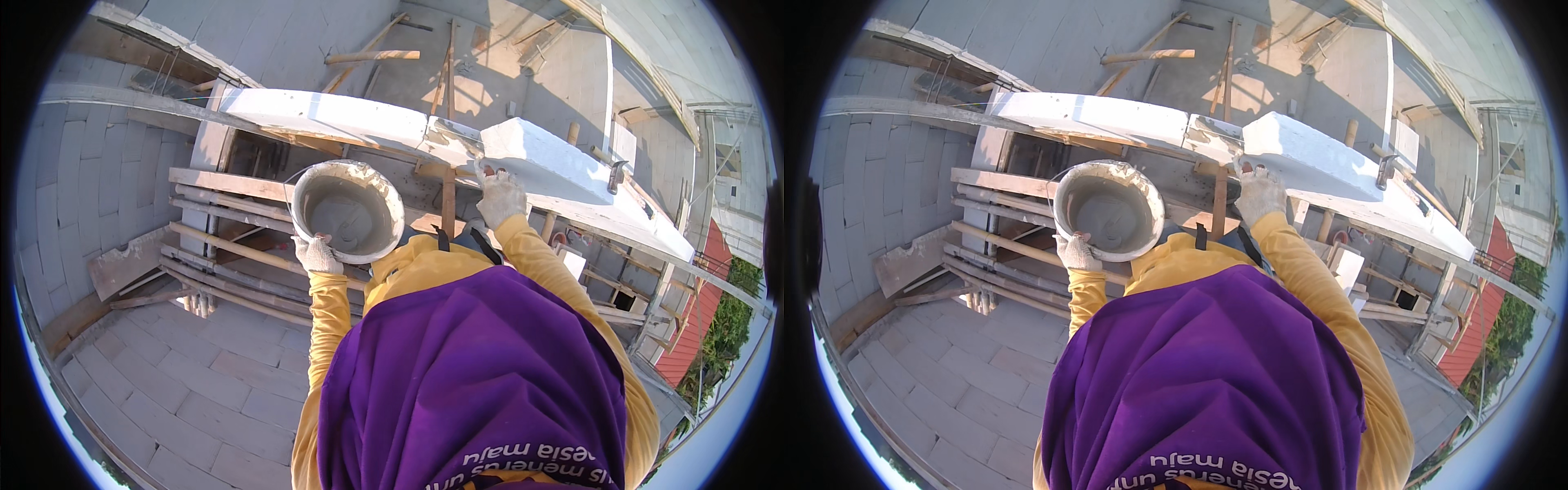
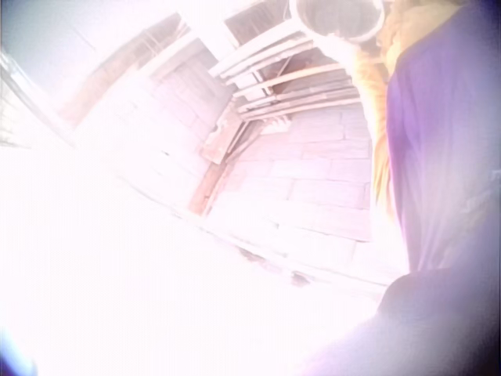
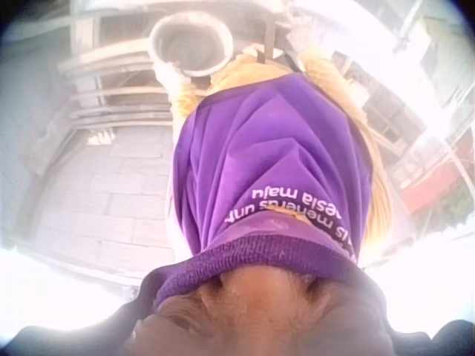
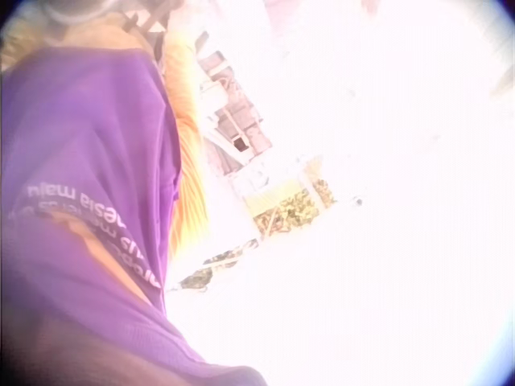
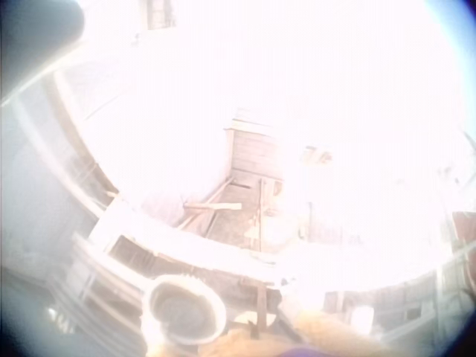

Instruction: The person applies mortar to the top of a block wall and to individual blocks using a trowel, then places the blocks on the wall and secures them by tapping with a hammer.

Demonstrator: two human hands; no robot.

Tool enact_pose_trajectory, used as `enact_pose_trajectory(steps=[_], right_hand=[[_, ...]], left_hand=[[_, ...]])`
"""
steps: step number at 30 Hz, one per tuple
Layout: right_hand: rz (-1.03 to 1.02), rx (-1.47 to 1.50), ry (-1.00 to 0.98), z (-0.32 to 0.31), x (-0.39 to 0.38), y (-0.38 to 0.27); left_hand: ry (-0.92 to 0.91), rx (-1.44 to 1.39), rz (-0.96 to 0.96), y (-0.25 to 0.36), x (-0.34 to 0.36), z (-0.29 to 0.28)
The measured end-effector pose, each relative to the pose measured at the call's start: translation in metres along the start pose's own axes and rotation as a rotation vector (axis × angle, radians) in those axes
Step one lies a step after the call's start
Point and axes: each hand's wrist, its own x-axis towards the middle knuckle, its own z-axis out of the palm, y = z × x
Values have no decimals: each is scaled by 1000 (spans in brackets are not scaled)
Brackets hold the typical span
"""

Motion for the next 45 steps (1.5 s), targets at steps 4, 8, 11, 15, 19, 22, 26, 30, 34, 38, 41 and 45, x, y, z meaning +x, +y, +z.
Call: enact_pose_trajectory(steps=[4, 8, 11, 15, 19, 22, 26, 30, 34, 38, 41, 45], right_hand=[[2, 20, -55, 23, 20, -11], [-93, 99, -47, 35, 48, -46], [-119, 153, 33, 36, 61, -64], [-143, 224, 107, 23, 76, -77], [-101, 200, -68, -7, 86, -83], [-205, 221, -8, -15, 63, -77], [-517, 204, 31, -22, 36, -86], [-689, -137, 73, -52, 36, -143], [-581, -150, 176, -65, 44, -179], [-578, 58, -161, -95, 42, -180], [-605, 285, -297, -60, 49, -155], [-481, 877, -722, -28, 44, -153]], left_hand=[[29, 18, -9, 1, 9, -16], [-15, -10, 39, 5, 12, -26], [-24, -24, 70, 9, 17, -33], [-24, -64, 43, 17, 12, -34], [-131, -68, 119, 19, 22, -35], [-111, -43, 121, 28, 26, -23], [-221, 127, 316, 44, 34, -9], [-346, 426, 589, 78, 24, 19], [-431, 893, 834, 115, 6, 38], [-497, 634, 1000, 149, -2, 34], [-527, 504, 999, 166, -10, 34], [-443, 234, 712, 149, -10, 21]])
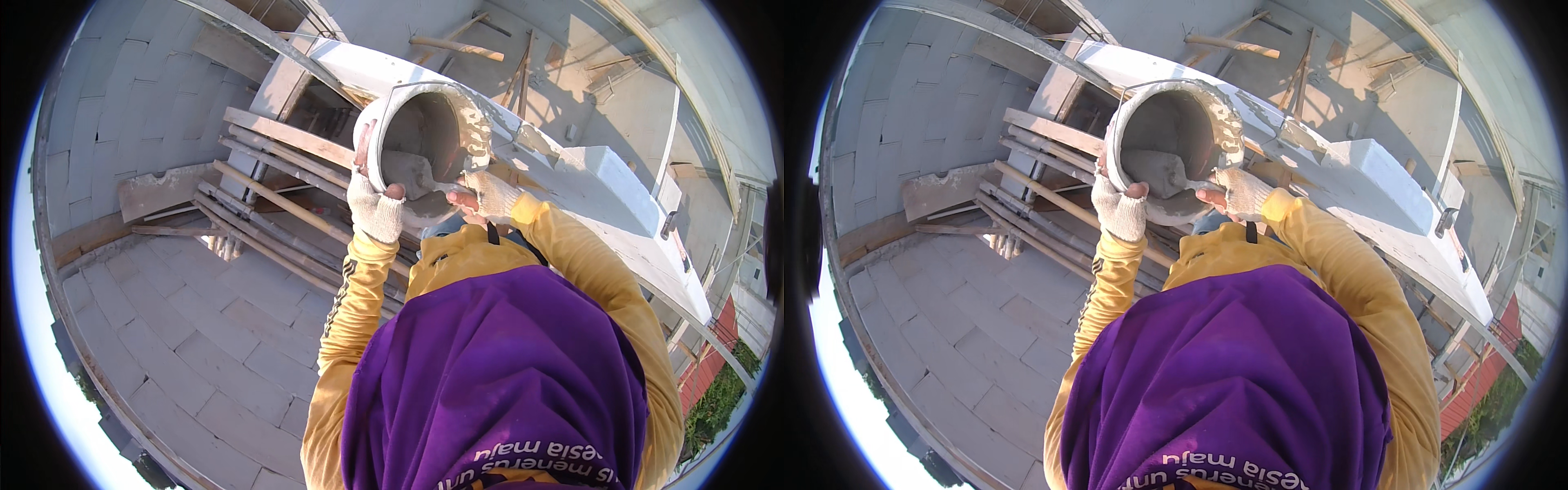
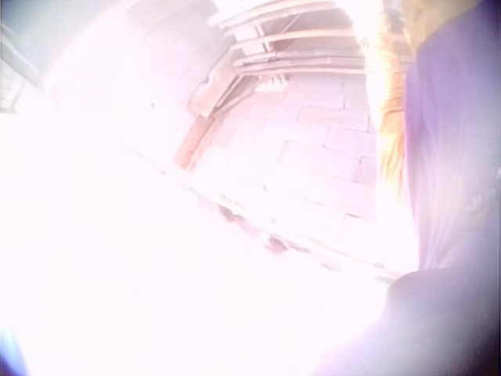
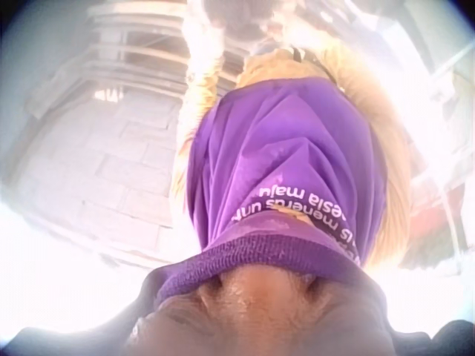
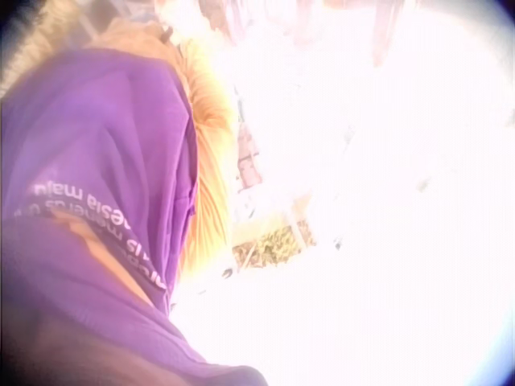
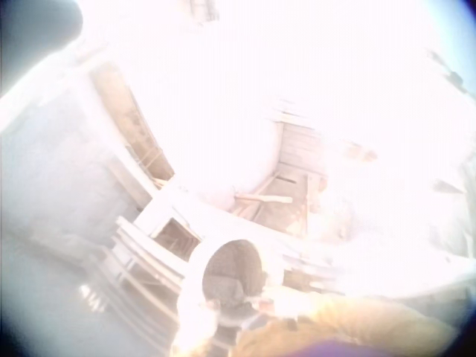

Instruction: The person applies mortar to the top of a block wall and to individual blocks using a trowel, then places the blocks on the wall and secures them by tapping with a hammer.

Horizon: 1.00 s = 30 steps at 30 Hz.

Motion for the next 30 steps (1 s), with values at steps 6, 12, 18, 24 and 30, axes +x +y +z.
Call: enact_pose_trajectory(steps=[6, 12, 18, 24, 30], right_hand=[[-401, -240, 379, 19, 13, 37], [-73, -96, 266, -11, -9, 10], [75, 120, 241, -36, -32, 12], [123, 360, 462, -62, -51, 46], [174, -331, 681, -92, -15, 92]], left_hand=[[253, -38, -258, -26, -5, 1], [301, -331, -554, -71, -20, 14], [361, -461, -634, -129, -28, 40], [444, -506, -731, -144, -35, 44], [522, -470, -805, -159, -58, 21]])
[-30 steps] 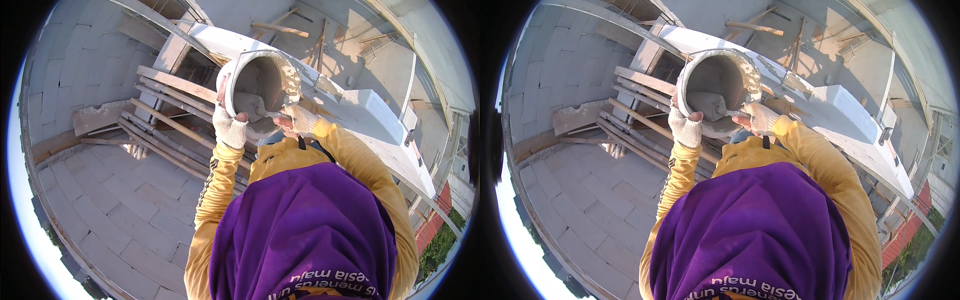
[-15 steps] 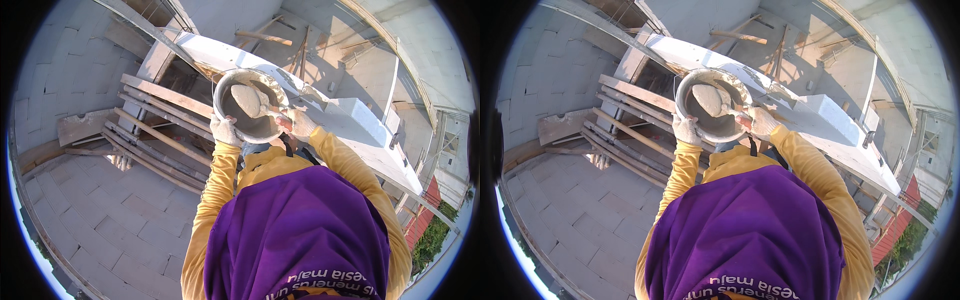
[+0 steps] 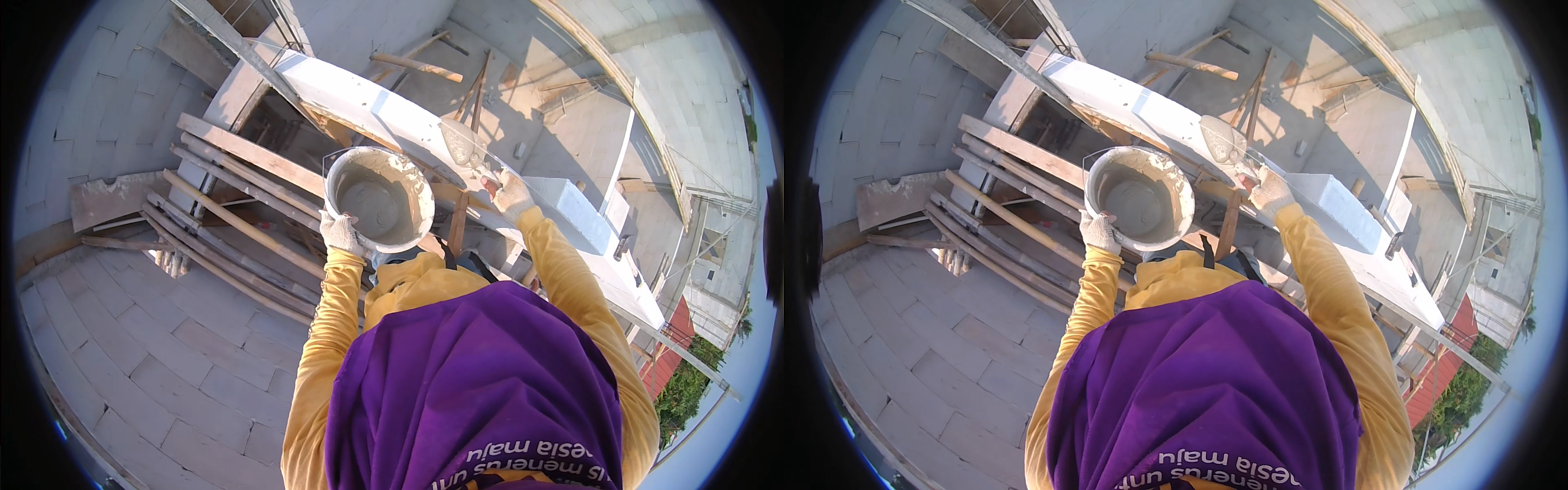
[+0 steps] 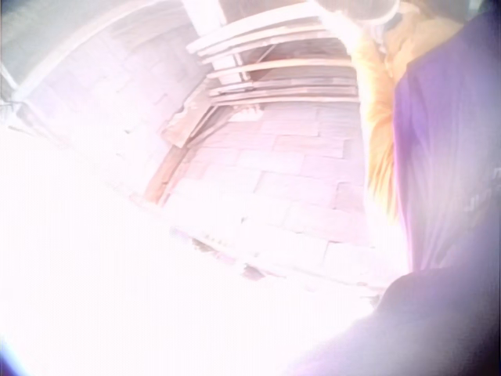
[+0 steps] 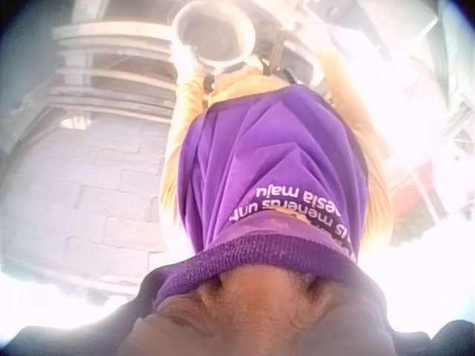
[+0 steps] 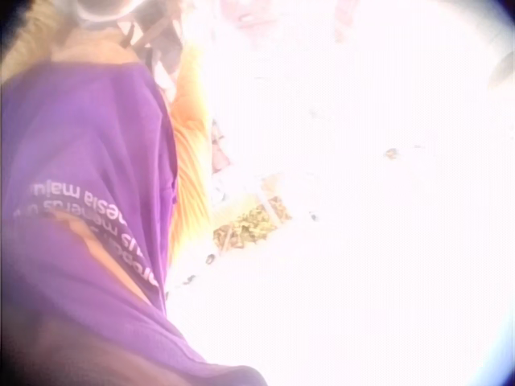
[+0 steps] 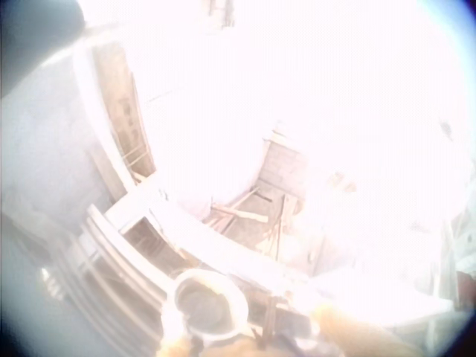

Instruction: The person applies mortar to the top of a block wall and to individual blocks using a trowel, then places the blocks on the wall and secures them by tapping with a hammer.

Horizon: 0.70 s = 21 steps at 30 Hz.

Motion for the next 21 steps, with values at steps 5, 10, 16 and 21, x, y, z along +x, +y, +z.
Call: enact_pose_trajectory(steps=[5, 10, 16, 21], right_hand=[[-107, -385, 17, 10, 38, -49], [-112, -449, -95, 6, 58, -140], [-203, -493, -137, 28, 101, -226], [-322, -515, -41, 60, 133, -268]], left_hand=[[109, 22, 43, -10, -4, -44], [205, -17, 59, -15, -18, -74], [277, 23, -27, -24, -32, -105], [340, -48, -26, -36, -33, -114]])
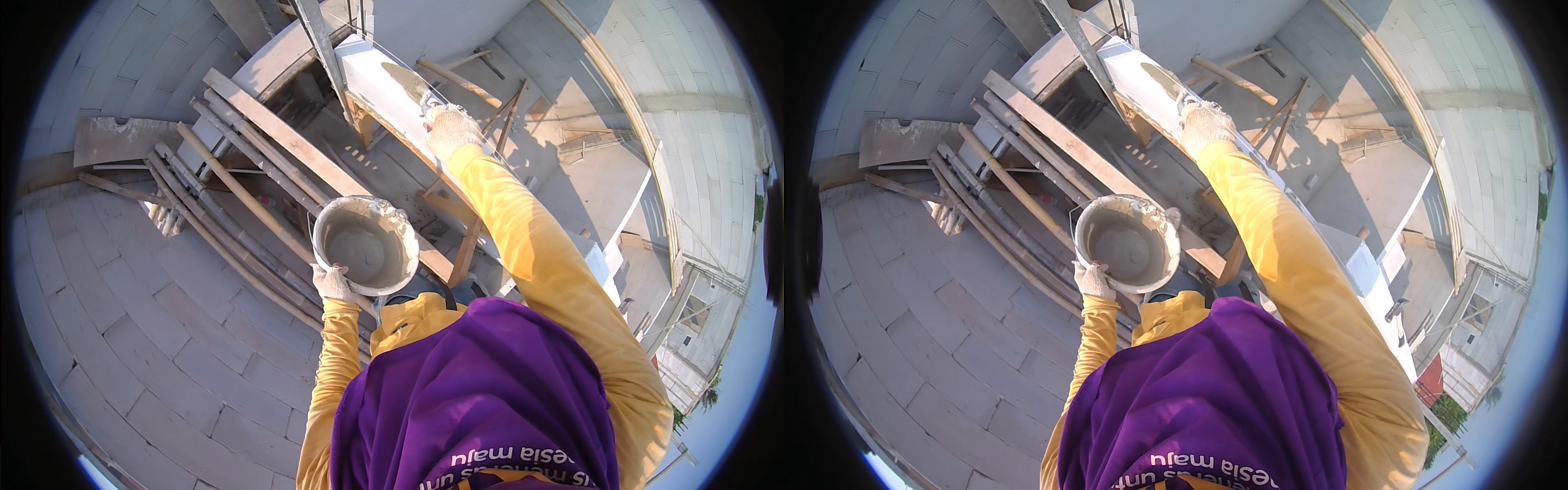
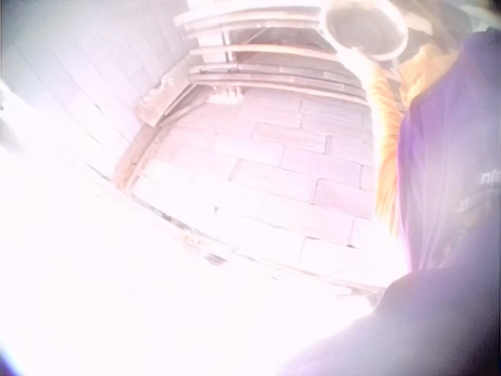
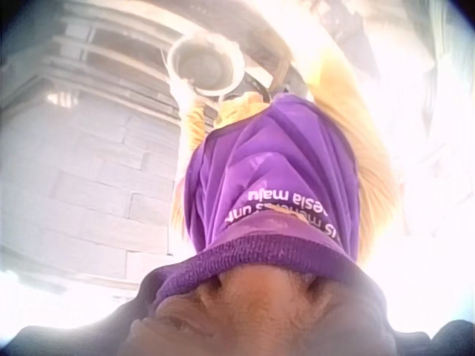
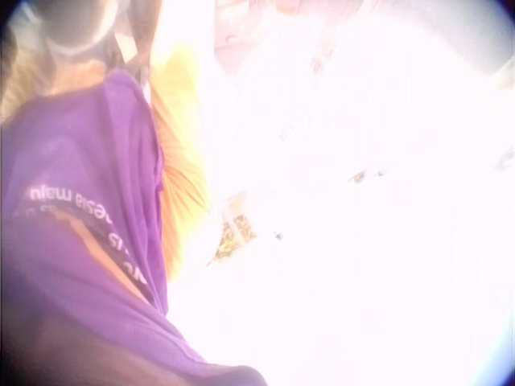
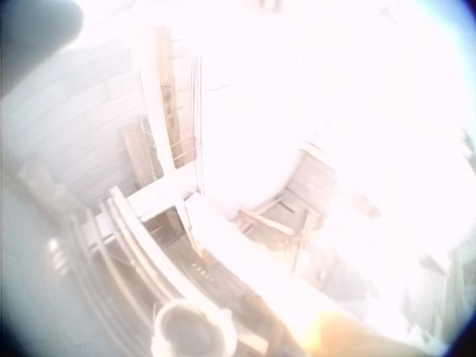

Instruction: The person applies mortar to the top of a block wall and to individual blocks using a trowel, then places the blocks on the wall and secures them by tapping with a hammer.

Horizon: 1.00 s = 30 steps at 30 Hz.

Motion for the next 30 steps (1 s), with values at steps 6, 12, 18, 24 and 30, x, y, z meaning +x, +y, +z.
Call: enact_pose_trajectory(steps=[6, 12, 18, 24, 30], right_hand=[[13, -64, 66, 20, 17, -4], [44, -30, 57, 69, 14, -6], [-7, -34, 211, 119, 24, -38], [-11, 68, -22, 136, 23, -36], [160, 302, 68, 102, 4, -27]], left_hand=[[23, 11, -15, -7, 11, -20], [56, -139, 38, 0, 22, -25], [47, -113, 35, 9, 24, -43], [96, -57, 65, 33, 16, -31], [91, 36, 1, 37, 23, -29]])
